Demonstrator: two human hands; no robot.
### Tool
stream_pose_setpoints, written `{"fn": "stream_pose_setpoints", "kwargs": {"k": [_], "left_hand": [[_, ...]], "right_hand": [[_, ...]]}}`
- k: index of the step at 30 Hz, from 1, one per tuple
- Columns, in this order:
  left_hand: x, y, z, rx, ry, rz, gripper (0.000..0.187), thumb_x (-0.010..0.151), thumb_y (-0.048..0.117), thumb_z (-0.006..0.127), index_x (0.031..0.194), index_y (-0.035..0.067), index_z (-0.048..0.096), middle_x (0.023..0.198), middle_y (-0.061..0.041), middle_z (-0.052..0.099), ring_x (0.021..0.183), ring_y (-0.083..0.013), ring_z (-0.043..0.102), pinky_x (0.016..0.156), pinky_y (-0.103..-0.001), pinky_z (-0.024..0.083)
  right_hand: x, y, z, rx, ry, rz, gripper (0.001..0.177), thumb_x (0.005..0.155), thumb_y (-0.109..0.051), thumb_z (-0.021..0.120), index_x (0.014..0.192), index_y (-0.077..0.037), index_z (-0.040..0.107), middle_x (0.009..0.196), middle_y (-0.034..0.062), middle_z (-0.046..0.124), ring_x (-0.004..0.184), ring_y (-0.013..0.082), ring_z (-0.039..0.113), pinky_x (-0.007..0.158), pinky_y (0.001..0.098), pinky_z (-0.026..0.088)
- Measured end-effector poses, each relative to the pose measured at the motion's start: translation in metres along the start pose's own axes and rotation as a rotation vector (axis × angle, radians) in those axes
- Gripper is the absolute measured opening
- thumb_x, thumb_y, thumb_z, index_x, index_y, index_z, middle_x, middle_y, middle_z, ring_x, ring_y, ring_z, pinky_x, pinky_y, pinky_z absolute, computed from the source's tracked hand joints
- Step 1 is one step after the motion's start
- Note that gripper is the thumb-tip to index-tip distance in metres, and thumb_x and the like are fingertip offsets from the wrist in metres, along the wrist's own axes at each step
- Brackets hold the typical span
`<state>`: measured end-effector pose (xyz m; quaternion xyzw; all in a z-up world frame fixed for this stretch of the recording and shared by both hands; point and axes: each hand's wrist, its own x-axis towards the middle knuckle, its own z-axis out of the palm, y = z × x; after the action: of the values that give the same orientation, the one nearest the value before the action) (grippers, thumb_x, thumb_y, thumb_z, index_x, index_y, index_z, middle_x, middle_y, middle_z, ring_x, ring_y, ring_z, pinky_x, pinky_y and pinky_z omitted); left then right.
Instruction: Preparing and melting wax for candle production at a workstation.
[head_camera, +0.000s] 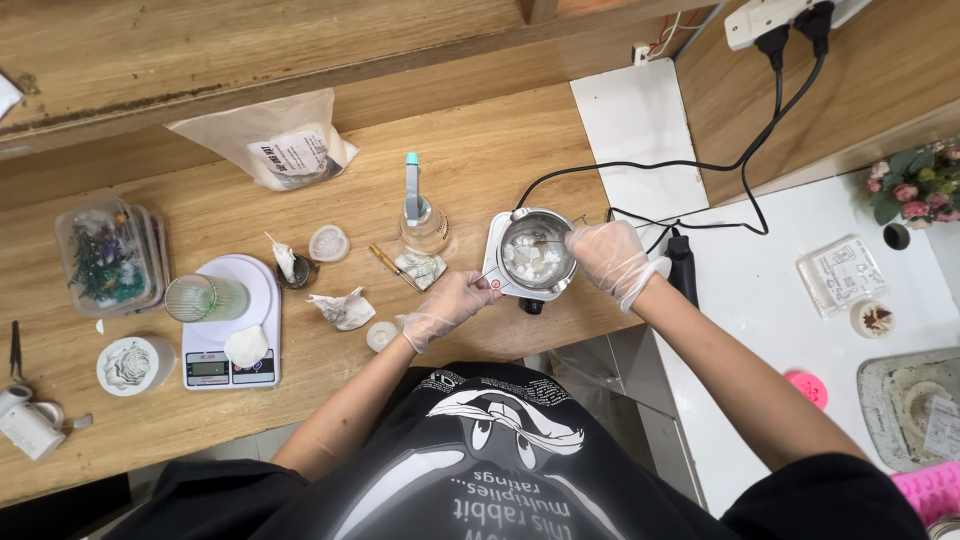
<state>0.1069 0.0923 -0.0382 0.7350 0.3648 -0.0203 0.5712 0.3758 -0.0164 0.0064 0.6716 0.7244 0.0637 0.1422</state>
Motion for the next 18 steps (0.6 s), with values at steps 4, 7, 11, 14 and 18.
{"fn": "stream_pose_setpoints", "kwargs": {"k": [4, 7, 11, 14, 18], "left_hand": [[0.000, 0.002, -0.002, 0.001, 0.004, 0.013, 0.036, 0.086, 0.039, 0.075, 0.094, 0.004, 0.076, 0.078, -0.010, 0.074, 0.074, -0.0171, 0.068, 0.075, -0.033, 0.053], [-0.002, 0.003, -0.004, 0.005, 0.004, 0.006, 0.036, 0.086, 0.039, 0.075, 0.094, 0.004, 0.076, 0.078, -0.012, 0.073, 0.074, -0.0188, 0.067, 0.074, -0.034, 0.053], [-0.002, -0.002, -0.001, -0.011, 0.028, 0.005, 0.037, 0.086, 0.039, 0.076, 0.094, 0.003, 0.076, 0.075, -0.011, 0.071, 0.072, -0.0181, 0.066, 0.073, -0.034, 0.052], [-0.001, -0.006, 0.002, -0.041, 0.044, -0.003, 0.038, 0.086, 0.039, 0.076, 0.094, 0.002, 0.075, 0.072, -0.010, 0.070, 0.069, -0.0175, 0.064, 0.071, -0.034, 0.051], [-0.002, -0.007, 0.006, -0.073, 0.059, -0.022, 0.037, 0.086, 0.038, 0.076, 0.094, 0.002, 0.075, 0.068, -0.009, 0.067, 0.067, -0.0174, 0.062, 0.069, -0.035, 0.050]], "right_hand": [[0.006, 0.009, -0.004, -0.065, 0.072, -0.081, 0.004, 0.080, -0.008, 0.065, 0.078, -0.011, 0.065, 0.067, 0.0065, 0.067, 0.061, 0.0202, 0.070, 0.048, 0.0328, 0.053], [0.007, 0.015, -0.009, -0.099, 0.089, -0.106, 0.005, 0.080, -0.006, 0.064, 0.081, -0.010, 0.066, 0.066, 0.0058, 0.068, 0.056, 0.0191, 0.070, 0.044, 0.0328, 0.053], [-0.001, 0.019, -0.003, 0.009, -0.052, -0.055, 0.008, 0.083, -0.009, 0.062, 0.083, -0.011, 0.070, 0.066, 0.0071, 0.071, 0.058, 0.0218, 0.071, 0.046, 0.0371, 0.054], [-0.007, 0.016, 0.002, 0.027, -0.170, 0.003, 0.013, 0.083, -0.013, 0.061, 0.076, -0.013, 0.071, 0.074, 0.0099, 0.073, 0.067, 0.0251, 0.072, 0.057, 0.0401, 0.056], [-0.008, 0.005, -0.014, 0.115, -0.293, 0.121, 0.016, 0.083, -0.015, 0.060, 0.081, -0.010, 0.075, 0.084, 0.0124, 0.075, 0.079, 0.0302, 0.075, 0.068, 0.0426, 0.059]]}}
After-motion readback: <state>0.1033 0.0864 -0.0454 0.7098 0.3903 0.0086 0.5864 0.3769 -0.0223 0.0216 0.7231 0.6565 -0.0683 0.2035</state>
